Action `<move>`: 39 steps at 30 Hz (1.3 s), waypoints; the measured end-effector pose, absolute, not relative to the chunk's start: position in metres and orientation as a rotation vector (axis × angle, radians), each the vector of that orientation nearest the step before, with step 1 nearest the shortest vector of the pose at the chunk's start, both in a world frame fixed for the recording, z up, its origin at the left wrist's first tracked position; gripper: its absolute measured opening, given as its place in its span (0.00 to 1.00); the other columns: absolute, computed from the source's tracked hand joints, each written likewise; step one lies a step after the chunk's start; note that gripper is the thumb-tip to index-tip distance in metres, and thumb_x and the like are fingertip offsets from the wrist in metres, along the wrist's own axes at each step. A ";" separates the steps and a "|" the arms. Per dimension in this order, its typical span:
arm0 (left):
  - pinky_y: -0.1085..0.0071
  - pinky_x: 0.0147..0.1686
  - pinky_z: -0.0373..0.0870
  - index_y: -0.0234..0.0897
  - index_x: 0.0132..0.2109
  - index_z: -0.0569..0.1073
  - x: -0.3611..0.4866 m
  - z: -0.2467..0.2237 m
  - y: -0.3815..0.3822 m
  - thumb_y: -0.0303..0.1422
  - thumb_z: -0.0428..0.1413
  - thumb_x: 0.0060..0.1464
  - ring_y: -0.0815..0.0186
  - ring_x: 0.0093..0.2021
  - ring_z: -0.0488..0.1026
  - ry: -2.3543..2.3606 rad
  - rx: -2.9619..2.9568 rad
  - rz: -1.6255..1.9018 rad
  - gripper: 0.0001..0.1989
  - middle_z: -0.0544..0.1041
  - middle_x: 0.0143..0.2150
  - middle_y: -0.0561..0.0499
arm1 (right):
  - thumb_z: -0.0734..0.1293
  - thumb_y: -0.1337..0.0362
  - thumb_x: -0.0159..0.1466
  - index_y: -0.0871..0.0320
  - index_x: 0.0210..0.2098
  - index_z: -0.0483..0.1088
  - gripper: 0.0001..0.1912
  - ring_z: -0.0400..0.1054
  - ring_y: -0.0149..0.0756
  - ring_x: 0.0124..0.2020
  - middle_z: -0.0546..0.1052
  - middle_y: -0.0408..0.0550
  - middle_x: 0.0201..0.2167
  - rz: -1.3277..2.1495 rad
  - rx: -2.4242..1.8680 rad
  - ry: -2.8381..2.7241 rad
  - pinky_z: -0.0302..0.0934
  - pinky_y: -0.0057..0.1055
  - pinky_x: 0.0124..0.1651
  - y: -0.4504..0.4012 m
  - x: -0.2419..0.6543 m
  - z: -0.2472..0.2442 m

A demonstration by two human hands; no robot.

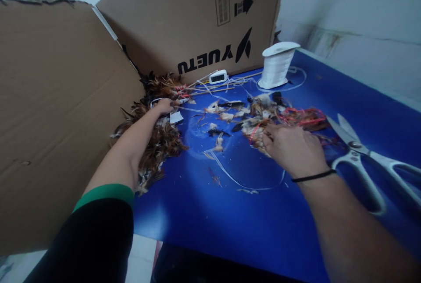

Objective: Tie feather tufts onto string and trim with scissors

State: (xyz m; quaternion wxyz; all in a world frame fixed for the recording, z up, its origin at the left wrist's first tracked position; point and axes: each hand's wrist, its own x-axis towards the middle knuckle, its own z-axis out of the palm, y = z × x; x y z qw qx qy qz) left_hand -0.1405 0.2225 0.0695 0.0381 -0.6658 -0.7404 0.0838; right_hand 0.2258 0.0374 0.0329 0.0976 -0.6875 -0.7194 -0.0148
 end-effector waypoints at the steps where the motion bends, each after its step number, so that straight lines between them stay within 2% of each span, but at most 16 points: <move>1: 0.66 0.49 0.65 0.35 0.47 0.76 -0.138 0.076 0.224 0.34 0.55 0.49 0.56 0.48 0.71 -2.263 -2.052 0.239 0.17 0.77 0.46 0.44 | 0.58 0.63 0.64 0.60 0.39 0.74 0.14 0.73 0.47 0.33 0.77 0.60 0.30 -0.043 -2.034 -2.127 0.58 0.35 0.31 0.038 0.226 0.032; 4: 0.73 0.42 0.67 0.32 0.43 0.77 -0.129 0.091 0.228 0.37 0.55 0.50 0.62 0.41 0.73 -2.265 -2.137 0.087 0.16 0.78 0.38 0.47 | 0.58 0.62 0.63 0.60 0.38 0.74 0.14 0.73 0.47 0.33 0.77 0.59 0.30 -0.026 -2.027 -2.126 0.58 0.34 0.31 0.039 0.228 0.030; 7: 0.71 0.41 0.67 0.29 0.38 0.78 -0.116 0.097 0.229 0.35 0.58 0.48 0.65 0.35 0.72 -2.360 -2.375 -0.369 0.13 0.77 0.33 0.49 | 0.57 0.63 0.64 0.61 0.39 0.74 0.15 0.73 0.47 0.32 0.77 0.59 0.31 -0.040 -1.980 -2.136 0.59 0.34 0.31 0.040 0.229 0.028; 11: 0.68 0.43 0.67 0.31 0.35 0.77 -0.096 0.099 0.227 0.32 0.61 0.44 0.67 0.33 0.72 -2.481 -2.645 -0.947 0.10 0.76 0.33 0.49 | 0.58 0.63 0.64 0.61 0.40 0.74 0.15 0.74 0.48 0.33 0.78 0.59 0.31 -0.062 -1.953 -2.123 0.59 0.34 0.31 0.040 0.230 0.028; 16: 0.66 0.40 0.68 0.31 0.31 0.76 -0.075 0.110 0.216 0.32 0.63 0.44 0.66 0.33 0.73 -2.543 -2.858 -1.047 0.08 0.76 0.31 0.47 | 0.58 0.63 0.64 0.61 0.39 0.74 0.14 0.74 0.47 0.34 0.78 0.59 0.31 -0.025 -1.965 -2.107 0.59 0.33 0.32 0.039 0.230 0.030; 22: 0.69 0.40 0.68 0.33 0.41 0.75 -0.065 0.120 0.201 0.24 0.62 0.39 0.69 0.37 0.73 -2.376 -3.041 -1.061 0.17 0.76 0.39 0.48 | 0.58 0.64 0.63 0.62 0.37 0.75 0.14 0.74 0.48 0.35 0.78 0.60 0.31 -0.022 -1.967 -2.105 0.61 0.34 0.33 0.040 0.230 0.031; 25: 0.68 0.41 0.70 0.33 0.39 0.73 -0.062 0.113 0.196 0.24 0.60 0.40 0.68 0.36 0.74 -2.265 -2.903 -1.220 0.14 0.76 0.37 0.49 | 0.58 0.63 0.64 0.62 0.39 0.75 0.15 0.74 0.48 0.36 0.78 0.60 0.31 0.000 -1.977 -2.099 0.62 0.35 0.34 0.040 0.230 0.032; 27: 0.65 0.39 0.72 0.32 0.38 0.72 -0.059 0.103 0.191 0.30 0.58 0.46 0.66 0.33 0.74 -2.316 -2.826 -1.073 0.10 0.76 0.33 0.48 | 0.58 0.62 0.64 0.61 0.40 0.75 0.16 0.74 0.48 0.36 0.78 0.61 0.32 0.015 -1.978 -2.099 0.62 0.36 0.35 0.039 0.230 0.033; 29: 0.61 0.40 0.72 0.31 0.39 0.72 -0.053 0.090 0.185 0.37 0.54 0.52 0.62 0.34 0.76 -2.359 -2.774 -0.683 0.12 0.77 0.34 0.45 | 0.58 0.62 0.65 0.62 0.39 0.75 0.16 0.74 0.48 0.37 0.78 0.61 0.33 0.031 -1.976 -2.099 0.62 0.36 0.36 0.038 0.229 0.035; 30: 0.60 0.44 0.71 0.31 0.41 0.73 -0.049 0.082 0.182 0.39 0.53 0.53 0.59 0.37 0.77 -2.307 -2.724 -0.509 0.15 0.78 0.37 0.43 | 0.58 0.62 0.65 0.62 0.39 0.75 0.16 0.74 0.48 0.37 0.78 0.62 0.33 0.037 -1.975 -2.099 0.63 0.36 0.36 0.038 0.229 0.035; 32: 0.59 0.53 0.66 0.32 0.49 0.72 -0.038 0.065 0.174 0.41 0.52 0.55 0.54 0.51 0.73 -2.091 -2.672 -0.219 0.20 0.76 0.49 0.40 | 0.58 0.63 0.64 0.62 0.39 0.75 0.16 0.74 0.48 0.37 0.78 0.62 0.33 0.040 -1.976 -2.100 0.63 0.36 0.36 0.038 0.229 0.035; 34: 0.60 0.58 0.60 0.30 0.59 0.64 -0.025 0.050 0.165 0.41 0.47 0.58 0.53 0.60 0.65 -1.995 -2.690 -0.034 0.26 0.68 0.60 0.37 | 0.58 0.63 0.64 0.62 0.39 0.76 0.16 0.74 0.48 0.37 0.78 0.62 0.33 0.029 -1.982 -2.096 0.63 0.37 0.37 0.038 0.230 0.034; 36: 0.59 0.60 0.58 0.29 0.64 0.57 -0.013 0.041 0.153 0.44 0.45 0.60 0.53 0.64 0.60 -1.915 -2.799 0.069 0.31 0.61 0.65 0.36 | 0.58 0.64 0.64 0.62 0.38 0.76 0.16 0.74 0.49 0.37 0.78 0.62 0.33 0.012 -1.983 -2.097 0.63 0.37 0.37 0.039 0.230 0.033; 39: 0.62 0.61 0.57 0.31 0.65 0.55 -0.002 0.045 0.134 0.46 0.43 0.61 0.56 0.65 0.59 -1.604 -3.085 -0.089 0.32 0.59 0.66 0.39 | 0.58 0.64 0.63 0.61 0.38 0.76 0.15 0.74 0.48 0.37 0.78 0.62 0.32 0.004 -1.983 -2.097 0.62 0.36 0.36 0.039 0.230 0.032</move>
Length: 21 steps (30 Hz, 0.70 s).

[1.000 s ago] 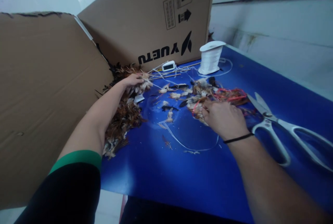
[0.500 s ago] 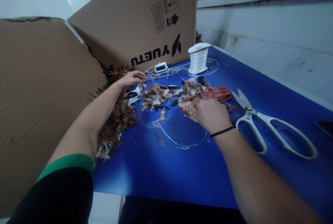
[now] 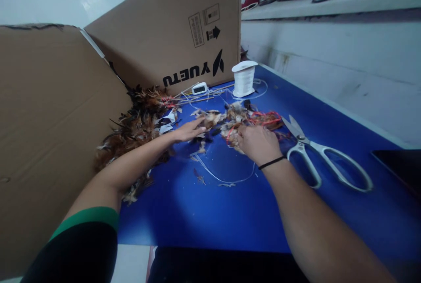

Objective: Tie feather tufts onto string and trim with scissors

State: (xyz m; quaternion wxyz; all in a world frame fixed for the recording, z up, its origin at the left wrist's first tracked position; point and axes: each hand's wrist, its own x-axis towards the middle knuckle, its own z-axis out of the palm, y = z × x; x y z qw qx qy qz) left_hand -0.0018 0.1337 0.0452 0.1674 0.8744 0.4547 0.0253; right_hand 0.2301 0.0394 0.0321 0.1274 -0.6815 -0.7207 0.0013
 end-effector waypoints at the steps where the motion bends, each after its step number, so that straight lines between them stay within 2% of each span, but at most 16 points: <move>1: 0.63 0.61 0.57 0.32 0.65 0.57 0.000 0.050 0.127 0.47 0.42 0.61 0.58 0.64 0.60 1.192 2.517 0.164 0.31 0.60 0.66 0.40 | 0.58 0.64 0.63 0.61 0.39 0.76 0.15 0.74 0.48 0.37 0.78 0.61 0.32 0.005 -1.983 -2.094 0.62 0.36 0.36 0.039 0.230 0.032; 5: 0.61 0.61 0.57 0.35 0.58 0.68 -0.008 0.076 0.105 0.48 0.40 0.62 0.59 0.61 0.64 1.155 2.581 0.555 0.28 0.69 0.60 0.42 | 0.58 0.63 0.64 0.60 0.39 0.75 0.15 0.73 0.45 0.34 0.77 0.59 0.31 -0.042 -1.967 -2.042 0.60 0.34 0.34 0.041 0.230 0.031; 7: 0.62 0.59 0.60 0.34 0.52 0.73 -0.017 0.084 0.093 0.48 0.41 0.62 0.60 0.57 0.68 1.251 2.554 0.761 0.27 0.74 0.54 0.43 | 0.57 0.64 0.64 0.60 0.39 0.75 0.15 0.71 0.43 0.33 0.77 0.57 0.30 -0.094 -1.952 -1.974 0.59 0.33 0.35 0.042 0.231 0.030; 10: 0.64 0.48 0.70 0.34 0.44 0.76 -0.034 0.085 0.072 0.46 0.43 0.61 0.61 0.41 0.77 1.429 2.403 0.865 0.24 0.81 0.38 0.45 | 0.57 0.68 0.63 0.59 0.40 0.74 0.14 0.68 0.42 0.39 0.76 0.56 0.36 -0.218 -1.808 -1.906 0.57 0.34 0.40 0.043 0.235 0.029; 13: 0.66 0.37 0.74 0.37 0.47 0.75 -0.052 0.075 0.044 0.42 0.47 0.60 0.65 0.26 0.76 1.489 2.267 0.780 0.18 0.80 0.31 0.49 | 0.60 0.68 0.61 0.56 0.47 0.72 0.16 0.63 0.44 0.47 0.73 0.55 0.48 -0.324 -1.684 -1.837 0.54 0.37 0.46 0.043 0.238 0.030; 14: 0.65 0.37 0.74 0.40 0.48 0.75 -0.058 0.070 0.033 0.41 0.48 0.59 0.65 0.27 0.76 1.491 2.289 0.745 0.17 0.80 0.33 0.49 | 0.61 0.67 0.62 0.56 0.49 0.71 0.16 0.62 0.45 0.48 0.72 0.55 0.50 -0.333 -1.675 -1.815 0.53 0.37 0.47 0.043 0.238 0.030; 15: 0.64 0.41 0.74 0.43 0.49 0.75 -0.064 0.064 0.022 0.39 0.48 0.59 0.64 0.32 0.77 1.488 2.325 0.733 0.16 0.80 0.40 0.48 | 0.61 0.64 0.62 0.56 0.49 0.71 0.16 0.62 0.45 0.48 0.72 0.56 0.49 -0.330 -1.675 -1.805 0.52 0.38 0.47 0.043 0.237 0.030; 17: 0.60 0.52 0.70 0.47 0.47 0.76 -0.077 0.052 -0.003 0.37 0.48 0.59 0.60 0.48 0.75 1.380 2.455 0.699 0.15 0.75 0.53 0.48 | 0.59 0.61 0.65 0.60 0.44 0.72 0.15 0.64 0.44 0.45 0.75 0.57 0.42 -0.292 -1.691 -1.835 0.51 0.37 0.47 0.045 0.236 0.030; 19: 0.56 0.59 0.64 0.51 0.51 0.75 -0.091 0.041 -0.030 0.36 0.49 0.59 0.59 0.57 0.69 1.217 2.576 0.610 0.16 0.72 0.57 0.50 | 0.54 0.61 0.68 0.62 0.38 0.73 0.18 0.66 0.41 0.39 0.77 0.56 0.33 -0.259 -1.724 -1.870 0.50 0.36 0.45 0.047 0.235 0.029; 21: 0.53 0.63 0.57 0.55 0.57 0.69 -0.106 0.033 -0.057 0.35 0.50 0.59 0.58 0.62 0.63 1.054 2.687 0.429 0.20 0.69 0.61 0.52 | 0.52 0.63 0.68 0.63 0.37 0.73 0.20 0.67 0.39 0.35 0.77 0.56 0.29 -0.263 -1.736 -1.879 0.49 0.35 0.44 0.050 0.234 0.027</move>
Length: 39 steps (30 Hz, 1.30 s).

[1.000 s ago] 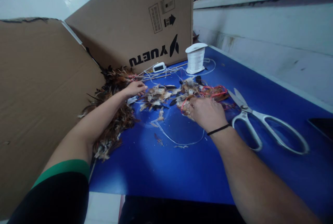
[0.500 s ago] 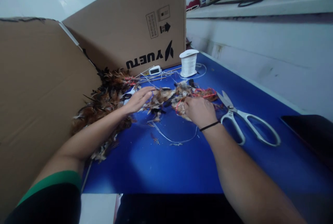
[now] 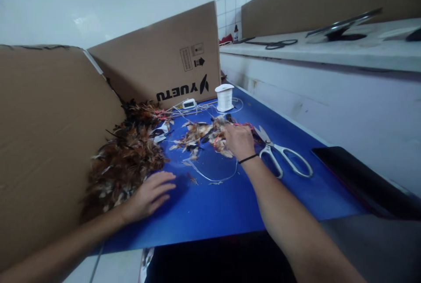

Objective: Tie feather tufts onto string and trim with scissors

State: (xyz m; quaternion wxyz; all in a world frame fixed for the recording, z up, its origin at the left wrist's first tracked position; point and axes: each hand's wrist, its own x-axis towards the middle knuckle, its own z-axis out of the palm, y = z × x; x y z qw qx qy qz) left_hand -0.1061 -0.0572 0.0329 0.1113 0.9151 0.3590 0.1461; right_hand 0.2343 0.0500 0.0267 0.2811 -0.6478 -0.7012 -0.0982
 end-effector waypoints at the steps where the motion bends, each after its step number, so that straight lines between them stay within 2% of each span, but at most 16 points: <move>1: 0.50 0.65 0.52 0.57 0.60 0.66 -0.114 0.030 -0.070 0.36 0.51 0.59 0.57 0.64 0.60 0.969 2.725 0.282 0.22 0.66 0.63 0.53 | 0.53 0.63 0.68 0.63 0.38 0.73 0.19 0.67 0.39 0.34 0.77 0.55 0.29 -0.277 -1.728 -1.875 0.49 0.34 0.43 0.051 0.234 0.026; 5: 0.47 0.66 0.44 0.58 0.66 0.52 -0.148 0.026 -0.103 0.40 0.51 0.58 0.54 0.67 0.54 0.908 2.745 -0.053 0.31 0.55 0.68 0.51 | 0.54 0.62 0.68 0.63 0.39 0.73 0.18 0.68 0.40 0.37 0.77 0.57 0.32 -0.320 -1.671 -1.902 0.49 0.34 0.43 0.053 0.234 0.020; 10: 0.49 0.66 0.45 0.49 0.69 0.47 -0.179 0.021 -0.096 0.43 0.46 0.61 0.54 0.69 0.47 1.109 2.746 -0.129 0.31 0.48 0.71 0.47 | 0.54 0.61 0.67 0.63 0.39 0.73 0.19 0.67 0.42 0.38 0.77 0.57 0.33 -0.378 -1.633 -1.956 0.49 0.35 0.44 0.054 0.232 0.015; 13: 0.52 0.66 0.45 0.45 0.69 0.48 -0.185 0.015 -0.080 0.44 0.44 0.62 0.55 0.70 0.44 1.178 2.718 -0.129 0.31 0.47 0.71 0.46 | 0.54 0.61 0.67 0.63 0.37 0.73 0.18 0.67 0.42 0.37 0.77 0.57 0.33 -0.367 -1.641 -1.955 0.49 0.34 0.44 0.053 0.231 0.017; 17: 0.55 0.65 0.50 0.44 0.68 0.51 -0.186 0.011 -0.062 0.43 0.43 0.63 0.57 0.68 0.52 1.450 2.552 -0.045 0.29 0.49 0.70 0.46 | 0.55 0.62 0.66 0.63 0.36 0.73 0.18 0.66 0.41 0.36 0.77 0.57 0.33 -0.349 -1.607 -1.931 0.49 0.34 0.43 0.051 0.231 0.020; 21: 0.56 0.65 0.52 0.38 0.62 0.64 -0.185 0.017 -0.047 0.45 0.45 0.60 0.58 0.65 0.58 1.635 2.427 0.145 0.27 0.61 0.66 0.43 | 0.54 0.63 0.66 0.63 0.37 0.74 0.18 0.66 0.41 0.38 0.76 0.56 0.32 -0.311 -1.582 -1.904 0.48 0.35 0.45 0.052 0.231 0.023; 24: 0.54 0.62 0.57 0.42 0.50 0.76 -0.175 0.031 -0.040 0.49 0.50 0.55 0.56 0.60 0.66 1.636 2.301 0.320 0.23 0.71 0.59 0.46 | 0.56 0.67 0.64 0.61 0.44 0.73 0.17 0.64 0.42 0.40 0.76 0.56 0.34 -0.246 -1.536 -1.902 0.48 0.36 0.47 0.051 0.233 0.025; 26: 0.54 0.58 0.65 0.43 0.43 0.79 -0.165 0.043 -0.037 0.52 0.51 0.53 0.55 0.54 0.72 1.637 2.117 0.452 0.22 0.78 0.50 0.46 | 0.58 0.68 0.63 0.58 0.51 0.70 0.19 0.62 0.43 0.47 0.76 0.55 0.41 -0.246 -1.488 -1.874 0.47 0.38 0.49 0.048 0.233 0.027; 29: 0.56 0.37 0.77 0.38 0.41 0.77 -0.152 0.063 -0.030 0.55 0.52 0.49 0.55 0.35 0.78 1.648 1.800 0.509 0.26 0.80 0.35 0.44 | 0.62 0.69 0.60 0.55 0.59 0.63 0.27 0.53 0.46 0.58 0.65 0.55 0.59 -0.293 -1.418 -1.872 0.45 0.41 0.54 0.045 0.230 0.029; 30: 0.58 0.30 0.77 0.37 0.40 0.77 -0.148 0.070 -0.025 0.57 0.55 0.46 0.57 0.27 0.77 1.667 1.763 0.535 0.28 0.80 0.31 0.45 | 0.62 0.68 0.60 0.56 0.58 0.64 0.25 0.52 0.46 0.59 0.64 0.56 0.60 -0.295 -1.402 -1.879 0.45 0.41 0.54 0.045 0.228 0.029; 32: 0.59 0.26 0.76 0.39 0.42 0.75 -0.141 0.082 -0.011 0.55 0.60 0.39 0.59 0.23 0.76 1.713 1.748 0.565 0.28 0.80 0.35 0.47 | 0.60 0.65 0.63 0.60 0.50 0.70 0.17 0.58 0.46 0.55 0.72 0.58 0.50 -0.234 -1.367 -1.956 0.46 0.42 0.54 0.047 0.224 0.031; 33: 0.59 0.29 0.77 0.40 0.44 0.75 -0.136 0.088 -0.003 0.54 0.62 0.38 0.58 0.26 0.77 1.725 1.765 0.591 0.29 0.80 0.38 0.47 | 0.58 0.65 0.65 0.62 0.45 0.72 0.15 0.62 0.44 0.50 0.75 0.59 0.43 -0.167 -1.392 -1.973 0.47 0.43 0.54 0.048 0.223 0.031; 35: 0.58 0.44 0.76 0.44 0.51 0.72 -0.123 0.099 0.017 0.49 0.65 0.34 0.52 0.45 0.77 1.678 1.847 0.655 0.34 0.79 0.46 0.47 | 0.56 0.68 0.66 0.64 0.39 0.74 0.15 0.65 0.42 0.46 0.76 0.59 0.38 -0.064 -1.427 -1.926 0.49 0.42 0.53 0.050 0.221 0.033; 37: 0.57 0.56 0.67 0.45 0.57 0.68 -0.102 0.106 0.036 0.47 0.66 0.33 0.50 0.61 0.65 1.643 1.942 0.710 0.40 0.71 0.59 0.46 | 0.60 0.70 0.63 0.60 0.41 0.74 0.12 0.63 0.40 0.52 0.76 0.54 0.45 0.014 -1.293 -1.823 0.49 0.40 0.56 0.051 0.218 0.034; 39: 0.57 0.61 0.59 0.44 0.60 0.64 -0.073 0.108 0.051 0.49 0.62 0.42 0.52 0.66 0.57 1.667 2.000 0.720 0.39 0.63 0.65 0.45 | 0.65 0.66 0.60 0.58 0.49 0.71 0.17 0.56 0.40 0.61 0.69 0.53 0.57 0.123 -1.155 -1.700 0.47 0.39 0.61 0.050 0.213 0.035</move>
